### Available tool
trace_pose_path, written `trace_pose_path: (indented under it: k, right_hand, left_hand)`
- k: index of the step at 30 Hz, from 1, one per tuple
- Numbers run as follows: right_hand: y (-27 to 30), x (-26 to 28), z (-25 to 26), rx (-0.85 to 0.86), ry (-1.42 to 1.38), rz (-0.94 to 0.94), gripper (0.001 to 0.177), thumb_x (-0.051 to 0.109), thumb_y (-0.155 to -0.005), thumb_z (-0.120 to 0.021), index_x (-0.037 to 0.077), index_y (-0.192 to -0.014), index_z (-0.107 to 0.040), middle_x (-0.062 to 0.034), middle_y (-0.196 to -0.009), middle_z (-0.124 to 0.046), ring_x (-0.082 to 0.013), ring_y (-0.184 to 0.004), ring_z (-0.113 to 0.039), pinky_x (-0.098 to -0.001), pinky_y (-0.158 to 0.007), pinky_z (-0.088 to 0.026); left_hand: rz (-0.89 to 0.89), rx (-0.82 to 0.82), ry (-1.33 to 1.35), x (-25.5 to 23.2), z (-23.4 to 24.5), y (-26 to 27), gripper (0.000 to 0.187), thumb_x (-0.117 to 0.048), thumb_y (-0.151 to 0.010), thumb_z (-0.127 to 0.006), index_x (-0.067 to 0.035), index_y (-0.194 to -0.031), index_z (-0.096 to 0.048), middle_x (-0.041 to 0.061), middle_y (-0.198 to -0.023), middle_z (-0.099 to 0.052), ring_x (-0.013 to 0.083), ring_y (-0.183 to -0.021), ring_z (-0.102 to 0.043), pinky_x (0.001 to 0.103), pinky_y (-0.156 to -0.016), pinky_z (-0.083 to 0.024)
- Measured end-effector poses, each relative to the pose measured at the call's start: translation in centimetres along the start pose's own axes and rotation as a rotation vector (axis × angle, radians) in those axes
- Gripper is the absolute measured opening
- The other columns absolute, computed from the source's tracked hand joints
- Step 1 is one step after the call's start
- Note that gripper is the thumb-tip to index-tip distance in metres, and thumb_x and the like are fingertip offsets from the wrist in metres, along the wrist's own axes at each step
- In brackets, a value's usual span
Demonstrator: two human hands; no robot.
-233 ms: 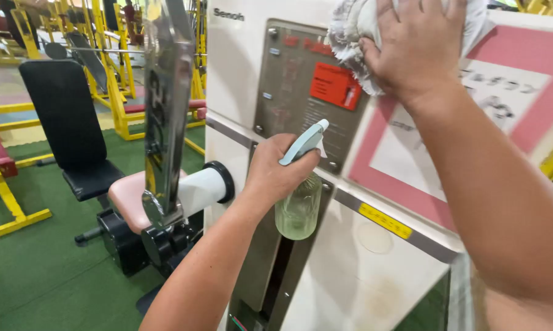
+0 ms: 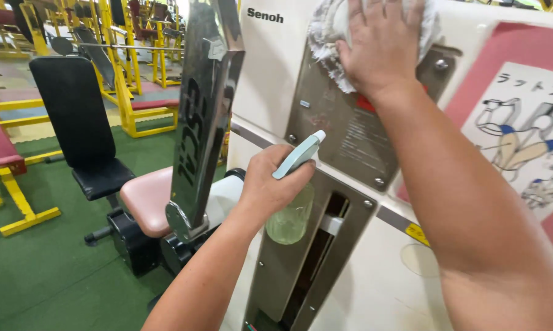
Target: Wiping down and sanitizing gym machines and benches with a spray bottle and cloth.
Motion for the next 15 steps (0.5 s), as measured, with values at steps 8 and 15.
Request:
trace_pose_path:
  k: [8, 15]
  right_hand:
    - [1.7, 5.3, -3.2, 0.028, 0.204, 0.169, 0.065, 0.054, -0.109, -0.063, 0.014, -0.158, -0.052, -0.014, -0.168, -0.039, -0.0326, -0.158, -0.023, -0.0583, -0.13, -0.003]
    - [4.9, -2.6, 3.2, 0.195, 0.047, -0.008, 0.029, 0.038, -0.103, -0.068, 0.011, -0.108, -0.078, -0.0108, -0.097, -0.073, -0.0305, -0.082, -0.066, -0.0466, -0.071, -0.049]
  left_hand:
    - [-0.167, 0.014, -0.127, 2.0, 3.8, -2.0, 0.027, -0.025, -0.083, -0.075, 0.001, -0.078, -0.068, 0.009, -0.068, -0.061, 0.0158, -0.062, -0.059, 0.034, -0.062, -0.048]
    - [-0.134, 0.163, 0.114, 1.5, 2.4, -2.6, 0.025, -0.025, -0.085, -0.073, -0.001, -0.08, -0.068, 0.008, -0.071, -0.06, 0.0141, -0.065, -0.056, 0.033, -0.059, -0.046]
Point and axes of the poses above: each hand's wrist, its own y-axis away from the middle knuckle, its own z-axis out of the back of the hand, x = y × z, the point moved 1 cm from there along -y, towards the middle knuckle
